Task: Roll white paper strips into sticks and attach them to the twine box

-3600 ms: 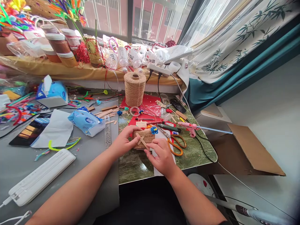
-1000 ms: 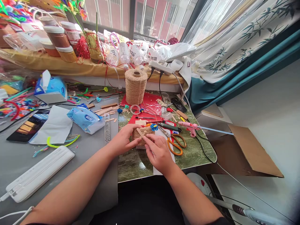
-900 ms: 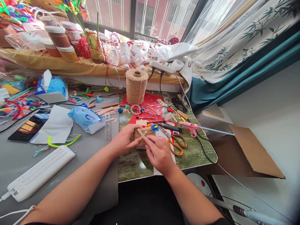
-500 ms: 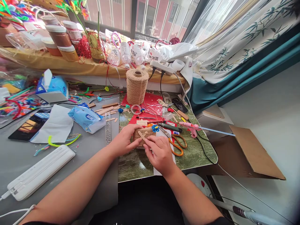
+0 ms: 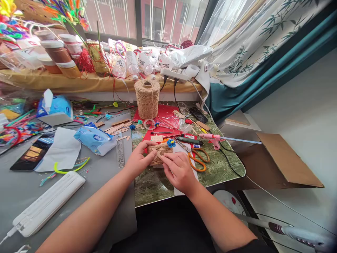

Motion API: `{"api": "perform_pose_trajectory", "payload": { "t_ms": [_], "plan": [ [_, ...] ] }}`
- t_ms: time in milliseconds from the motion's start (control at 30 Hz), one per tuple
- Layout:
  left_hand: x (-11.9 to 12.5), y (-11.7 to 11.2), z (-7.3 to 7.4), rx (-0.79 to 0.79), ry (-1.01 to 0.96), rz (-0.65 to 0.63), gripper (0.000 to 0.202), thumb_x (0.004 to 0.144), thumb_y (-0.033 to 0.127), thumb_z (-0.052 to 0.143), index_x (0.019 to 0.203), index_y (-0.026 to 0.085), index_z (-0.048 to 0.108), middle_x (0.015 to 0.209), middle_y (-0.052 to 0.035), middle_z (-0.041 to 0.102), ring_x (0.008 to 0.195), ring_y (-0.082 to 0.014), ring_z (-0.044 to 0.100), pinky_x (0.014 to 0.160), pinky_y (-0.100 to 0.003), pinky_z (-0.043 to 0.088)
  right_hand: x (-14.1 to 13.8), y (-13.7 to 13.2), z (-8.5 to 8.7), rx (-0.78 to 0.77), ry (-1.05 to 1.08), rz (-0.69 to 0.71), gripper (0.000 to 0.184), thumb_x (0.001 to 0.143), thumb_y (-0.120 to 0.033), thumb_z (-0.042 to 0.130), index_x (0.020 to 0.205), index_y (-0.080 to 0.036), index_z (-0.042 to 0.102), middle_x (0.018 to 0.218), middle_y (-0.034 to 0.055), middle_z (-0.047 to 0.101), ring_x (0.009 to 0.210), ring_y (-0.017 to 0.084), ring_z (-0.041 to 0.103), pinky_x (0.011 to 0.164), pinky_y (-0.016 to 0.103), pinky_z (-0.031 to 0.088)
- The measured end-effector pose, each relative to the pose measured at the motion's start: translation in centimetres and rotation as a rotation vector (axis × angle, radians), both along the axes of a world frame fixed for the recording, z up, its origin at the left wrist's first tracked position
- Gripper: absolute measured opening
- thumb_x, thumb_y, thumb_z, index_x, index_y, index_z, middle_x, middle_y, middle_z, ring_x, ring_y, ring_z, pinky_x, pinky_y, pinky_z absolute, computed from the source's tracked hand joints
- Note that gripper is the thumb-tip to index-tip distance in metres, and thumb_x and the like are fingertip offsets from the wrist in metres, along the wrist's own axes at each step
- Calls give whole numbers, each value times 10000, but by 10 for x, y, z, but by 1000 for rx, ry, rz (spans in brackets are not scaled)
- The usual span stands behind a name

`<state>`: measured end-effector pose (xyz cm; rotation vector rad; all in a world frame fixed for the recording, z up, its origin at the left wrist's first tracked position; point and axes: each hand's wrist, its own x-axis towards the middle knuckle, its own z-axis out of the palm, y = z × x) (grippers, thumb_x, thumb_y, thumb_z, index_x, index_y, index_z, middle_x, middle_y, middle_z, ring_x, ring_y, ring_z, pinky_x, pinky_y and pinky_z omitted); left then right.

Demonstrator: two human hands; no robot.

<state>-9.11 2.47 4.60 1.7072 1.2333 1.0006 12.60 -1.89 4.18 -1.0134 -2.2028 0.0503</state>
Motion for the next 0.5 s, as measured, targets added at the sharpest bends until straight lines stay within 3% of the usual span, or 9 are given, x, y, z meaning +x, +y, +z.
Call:
{"api": "perform_pose_trajectory", "payload": {
  "t_ms": [200, 500],
  "plan": [
    [-1, 0, -1, -5, 41, 0, 320, 952, 430, 583, 1218, 254, 615, 1224, -49, 658, 1110, -234, 601, 1005, -412, 477, 4, 1, -3, 4, 18, 16, 481, 922, -143, 627, 1383, -280, 615, 1274, 86, 687, 1068, 270, 606, 940, 490, 516],
    [-4, 0, -2, 39, 19, -61, 365, 942, 451, 606, 1245, 250, 598, 1262, -75, 653, 1151, -260, 608, 1036, -454, 475, 7, -5, -13, 0, 28, 12, 550, 903, -117, 629, 1428, -269, 575, 1318, 93, 668, 1089, 279, 591, 960, 508, 513]
  ]
}}
